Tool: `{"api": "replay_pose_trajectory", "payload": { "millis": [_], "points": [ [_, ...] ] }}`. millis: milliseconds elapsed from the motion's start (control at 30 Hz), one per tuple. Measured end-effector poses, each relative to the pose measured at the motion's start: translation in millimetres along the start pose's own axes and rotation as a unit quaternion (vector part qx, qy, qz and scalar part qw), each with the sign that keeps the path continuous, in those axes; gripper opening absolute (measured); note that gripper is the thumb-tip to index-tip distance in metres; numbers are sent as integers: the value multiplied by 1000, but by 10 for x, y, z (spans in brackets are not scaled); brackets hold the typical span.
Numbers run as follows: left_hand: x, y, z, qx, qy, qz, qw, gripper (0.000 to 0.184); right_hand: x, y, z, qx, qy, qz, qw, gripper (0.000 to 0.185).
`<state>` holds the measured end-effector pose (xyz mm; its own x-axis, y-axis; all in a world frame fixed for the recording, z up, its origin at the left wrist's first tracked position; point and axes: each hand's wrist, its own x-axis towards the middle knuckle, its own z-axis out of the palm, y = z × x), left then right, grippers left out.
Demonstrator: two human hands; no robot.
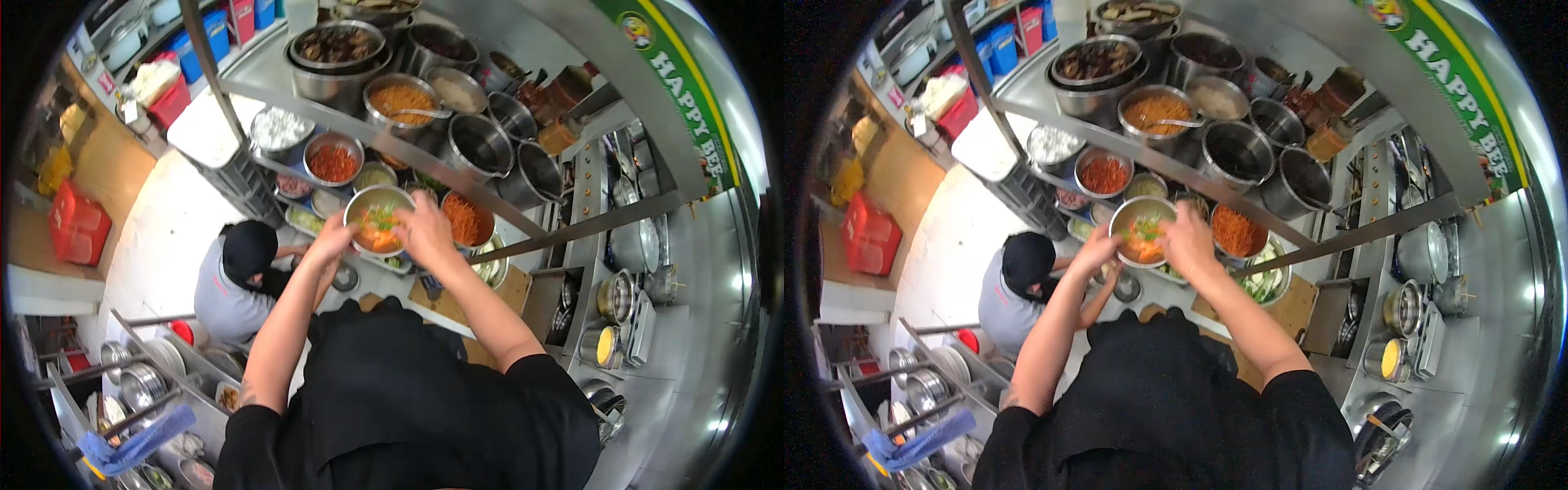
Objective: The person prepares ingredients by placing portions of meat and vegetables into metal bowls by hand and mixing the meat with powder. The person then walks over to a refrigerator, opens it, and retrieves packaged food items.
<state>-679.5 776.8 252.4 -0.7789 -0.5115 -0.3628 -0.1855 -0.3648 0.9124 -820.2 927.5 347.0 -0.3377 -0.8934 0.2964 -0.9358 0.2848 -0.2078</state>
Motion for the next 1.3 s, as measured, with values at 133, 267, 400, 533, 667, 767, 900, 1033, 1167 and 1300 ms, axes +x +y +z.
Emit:
{"api": "replay_pose_trajectory", "payload": {
  "millis": [133,267,400,533,667,767,900,1033,1167,1300],
  "points": [
    [-91,55,-180,-9,0,-41,999,40,308,-297,-781,101,18,-71,992,16],
    [-374,471,-228,-12,14,-23,1000,39,1202,-228,-1636,92,36,-10,995,15],
    [-526,698,-209,34,18,-37,999,43,2950,836,-1366,-92,91,54,990,13],
    [-320,299,-135,-18,-2,18,1000,40,3710,1438,-955,102,-157,193,963,22],
    [-348,278,119,-43,-4,-39,998,47,3831,1420,-638,-83,-127,-4,988,25],
    [-370,294,188,-27,-27,-36,999,47,3920,1501,-494,-133,-64,61,987,27],
    [-378,280,171,-25,-18,-31,999,46,3962,1562,-771,74,-105,123,984,23],
    [-372,280,134,-37,-7,-39,999,45,3936,1819,-854,205,-1,156,966,21],
    [-338,240,125,-41,-6,-8,999,45,3856,1841,-939,142,-48,151,977,20],
    [-351,223,121,-43,3,3,999,45,3832,1822,-952,76,-66,145,984,19]
  ]
}}
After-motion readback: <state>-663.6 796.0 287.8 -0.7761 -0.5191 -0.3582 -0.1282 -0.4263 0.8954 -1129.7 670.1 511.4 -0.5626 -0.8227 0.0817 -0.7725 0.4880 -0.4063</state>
